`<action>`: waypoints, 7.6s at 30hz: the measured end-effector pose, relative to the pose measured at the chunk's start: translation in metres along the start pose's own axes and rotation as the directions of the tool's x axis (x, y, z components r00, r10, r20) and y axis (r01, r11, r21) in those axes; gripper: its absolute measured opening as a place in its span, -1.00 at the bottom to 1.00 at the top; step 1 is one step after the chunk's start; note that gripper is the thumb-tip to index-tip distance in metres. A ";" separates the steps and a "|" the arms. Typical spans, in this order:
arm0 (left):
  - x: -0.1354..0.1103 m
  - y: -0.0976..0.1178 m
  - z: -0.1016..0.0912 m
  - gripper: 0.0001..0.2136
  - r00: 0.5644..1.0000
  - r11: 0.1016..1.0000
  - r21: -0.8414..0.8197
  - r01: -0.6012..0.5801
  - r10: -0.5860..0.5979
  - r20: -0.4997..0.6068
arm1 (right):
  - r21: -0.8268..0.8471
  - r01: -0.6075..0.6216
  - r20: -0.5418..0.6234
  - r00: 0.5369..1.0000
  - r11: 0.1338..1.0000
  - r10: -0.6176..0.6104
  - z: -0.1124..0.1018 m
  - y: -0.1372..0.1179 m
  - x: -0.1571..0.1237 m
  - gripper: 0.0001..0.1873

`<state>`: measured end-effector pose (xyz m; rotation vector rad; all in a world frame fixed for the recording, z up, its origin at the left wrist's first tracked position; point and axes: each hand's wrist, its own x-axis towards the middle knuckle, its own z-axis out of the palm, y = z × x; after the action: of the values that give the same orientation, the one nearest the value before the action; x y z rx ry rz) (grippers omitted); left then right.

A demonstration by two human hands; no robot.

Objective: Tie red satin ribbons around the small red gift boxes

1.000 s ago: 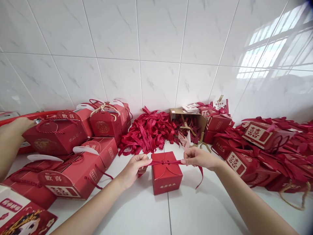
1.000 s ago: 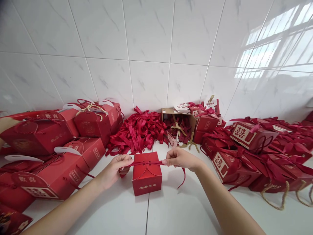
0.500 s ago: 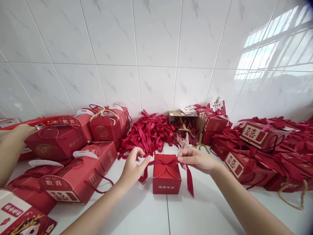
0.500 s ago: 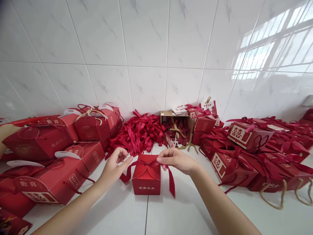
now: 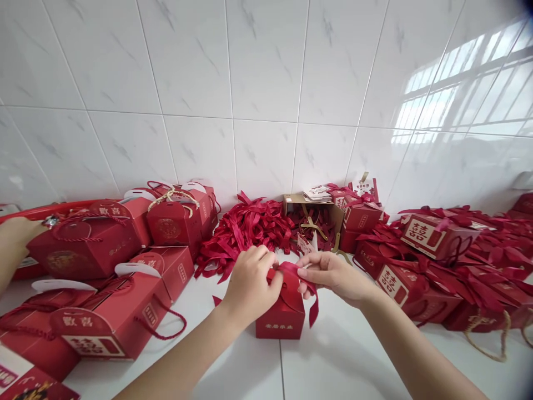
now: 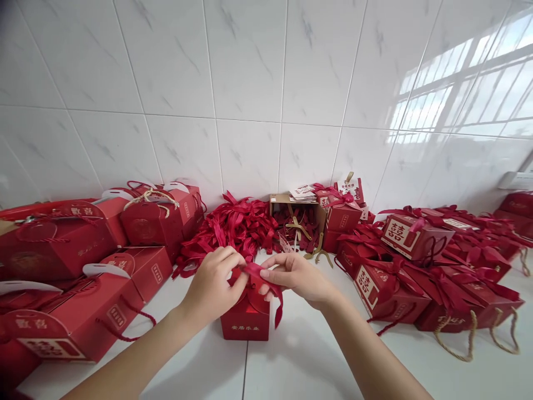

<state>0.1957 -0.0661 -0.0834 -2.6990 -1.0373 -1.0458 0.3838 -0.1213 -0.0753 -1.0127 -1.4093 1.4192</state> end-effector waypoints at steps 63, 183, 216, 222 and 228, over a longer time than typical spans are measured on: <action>0.015 -0.011 -0.017 -0.71 0.849 0.291 -0.798 0.528 -0.194 0.491 | -0.519 0.092 -0.203 0.953 0.850 -0.227 0.045 0.032 0.021 -0.86; 0.002 -0.038 -0.048 -0.96 0.694 0.835 -0.479 0.272 0.174 0.698 | -0.720 -0.115 -0.144 0.989 0.685 0.014 0.052 -0.014 -0.017 -0.62; 0.001 -0.036 -0.058 -0.86 0.739 0.915 -0.349 0.202 0.092 0.668 | -0.806 0.410 0.363 0.912 0.428 -0.190 0.047 0.012 -0.005 -0.63; 0.000 -0.037 -0.061 -0.87 0.609 0.947 -0.241 0.212 0.065 0.790 | -0.766 0.459 0.413 0.888 0.450 -0.202 0.042 0.016 0.001 -0.55; 0.003 -0.045 -0.058 -0.84 0.574 0.922 -0.350 0.164 0.200 0.794 | -0.755 0.471 0.421 0.881 0.456 -0.215 0.040 0.015 0.002 -0.48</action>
<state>0.1360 -0.0462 -0.0452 -3.6274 -0.9049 0.1756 0.3447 -0.1306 -0.0894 -1.0007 -2.4770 0.4843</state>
